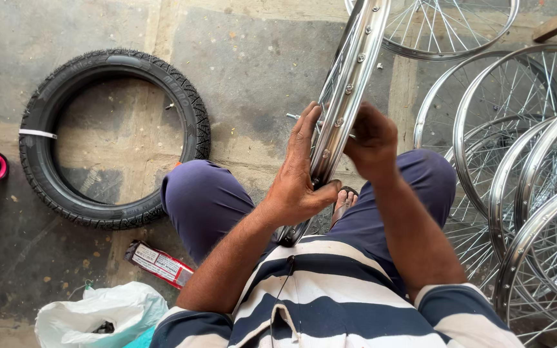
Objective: The person sits on the floor and rubs a bicycle wheel rim with a small white block to polish it. They rotate the wheel to access different sections and continue the polishing motion along the rim's surface.
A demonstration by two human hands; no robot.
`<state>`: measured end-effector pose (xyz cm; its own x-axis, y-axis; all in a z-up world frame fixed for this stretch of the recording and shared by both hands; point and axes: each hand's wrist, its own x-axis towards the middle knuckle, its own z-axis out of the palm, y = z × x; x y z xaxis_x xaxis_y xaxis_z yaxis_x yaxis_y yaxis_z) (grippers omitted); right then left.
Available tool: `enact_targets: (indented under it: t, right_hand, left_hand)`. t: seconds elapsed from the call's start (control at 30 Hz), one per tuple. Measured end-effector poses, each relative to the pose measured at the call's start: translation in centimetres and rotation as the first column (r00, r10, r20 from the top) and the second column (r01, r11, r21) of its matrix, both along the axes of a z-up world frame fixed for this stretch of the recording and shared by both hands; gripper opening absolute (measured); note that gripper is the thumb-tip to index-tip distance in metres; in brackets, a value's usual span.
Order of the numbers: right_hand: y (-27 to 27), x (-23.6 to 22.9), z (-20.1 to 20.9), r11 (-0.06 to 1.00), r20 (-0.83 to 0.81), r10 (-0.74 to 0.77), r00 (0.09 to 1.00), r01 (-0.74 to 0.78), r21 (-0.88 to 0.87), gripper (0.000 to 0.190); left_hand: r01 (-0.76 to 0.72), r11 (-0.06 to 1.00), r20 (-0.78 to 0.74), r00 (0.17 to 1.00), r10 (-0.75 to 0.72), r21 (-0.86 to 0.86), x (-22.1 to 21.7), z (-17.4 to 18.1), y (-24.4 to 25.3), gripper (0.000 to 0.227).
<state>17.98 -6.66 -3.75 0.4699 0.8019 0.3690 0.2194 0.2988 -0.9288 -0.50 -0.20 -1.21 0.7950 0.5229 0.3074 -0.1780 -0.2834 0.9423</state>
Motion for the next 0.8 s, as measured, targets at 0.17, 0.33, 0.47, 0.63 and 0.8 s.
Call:
enact_targets:
  t: [0.17,0.33,0.47,0.63,0.8]
  right_hand:
    - [-0.1,-1.9,1.9,0.919,0.670,-0.390,0.632,0.317,0.235,0.030]
    - [-1.2,-1.9,3.4,0.972,0.532,-0.220,0.818,0.232,0.045,0.031]
    - [-2.7,-0.8,3.7,0.994,0.342,-0.014,0.940,0.051,-0.099,0.030]
    - [-2.6,1.9,3.9,0.945,0.348,0.314,0.884,-0.253,-0.209,0.043]
    - [-1.6,3.8,4.4,0.928,0.448,0.370,0.814,-0.300,-0.222,0.029]
  left_hand:
    - [0.196,0.670,0.206,0.976,-0.065,-0.717,1.5,-5.8,1.2,0.064]
    - [0.402,0.668,0.412,0.898,-0.154,-0.627,4.8,-11.4,2.1,0.047]
    - [0.336,0.729,0.351,0.926,-0.139,-0.596,6.0,-12.9,2.0,0.046]
    - [0.420,0.674,0.251,0.907,-0.339,-0.607,7.3,-12.0,4.9,0.052]
    - [0.267,0.795,0.165,0.964,-0.211,-0.544,7.5,-10.6,2.9,0.076]
